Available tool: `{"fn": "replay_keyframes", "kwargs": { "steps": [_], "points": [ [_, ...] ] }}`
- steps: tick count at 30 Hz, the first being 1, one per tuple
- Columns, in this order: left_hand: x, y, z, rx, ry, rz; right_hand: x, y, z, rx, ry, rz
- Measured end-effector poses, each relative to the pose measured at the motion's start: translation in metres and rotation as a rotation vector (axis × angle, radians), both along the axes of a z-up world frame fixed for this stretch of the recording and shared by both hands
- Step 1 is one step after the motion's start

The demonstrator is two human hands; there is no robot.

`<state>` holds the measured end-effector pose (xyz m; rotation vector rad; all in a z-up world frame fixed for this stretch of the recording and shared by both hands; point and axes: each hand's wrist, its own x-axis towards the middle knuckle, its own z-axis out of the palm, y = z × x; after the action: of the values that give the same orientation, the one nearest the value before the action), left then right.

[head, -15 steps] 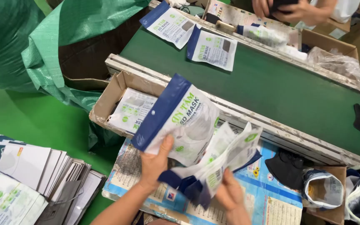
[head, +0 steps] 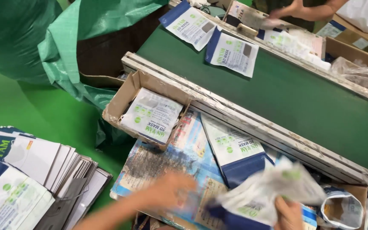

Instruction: Sorting, folding, and packaging face masks and fabric items into pouches on a conveyor belt line.

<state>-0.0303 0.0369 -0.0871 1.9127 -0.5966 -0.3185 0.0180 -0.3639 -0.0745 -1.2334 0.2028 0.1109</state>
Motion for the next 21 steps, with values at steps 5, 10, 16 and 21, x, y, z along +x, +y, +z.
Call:
{"fn": "replay_keyframes", "kwargs": {
  "steps": [5,10,16,21],
  "points": [
    [0.127,0.086,0.060,0.478,-0.157,0.644,0.009,-0.056,-0.081,-0.776,-0.194,0.299],
    [0.162,0.071,0.053,1.124,0.120,0.515,-0.009,-0.005,-0.059,-0.170,-0.393,0.414],
    [0.177,0.105,0.011,0.930,0.003,0.638,-0.011,-0.019,-0.051,-0.350,-0.405,0.548],
    [0.159,0.157,0.040,0.233,0.094,1.011,-0.020,-0.023,-0.042,-0.355,-0.013,0.317]
  ]
}}
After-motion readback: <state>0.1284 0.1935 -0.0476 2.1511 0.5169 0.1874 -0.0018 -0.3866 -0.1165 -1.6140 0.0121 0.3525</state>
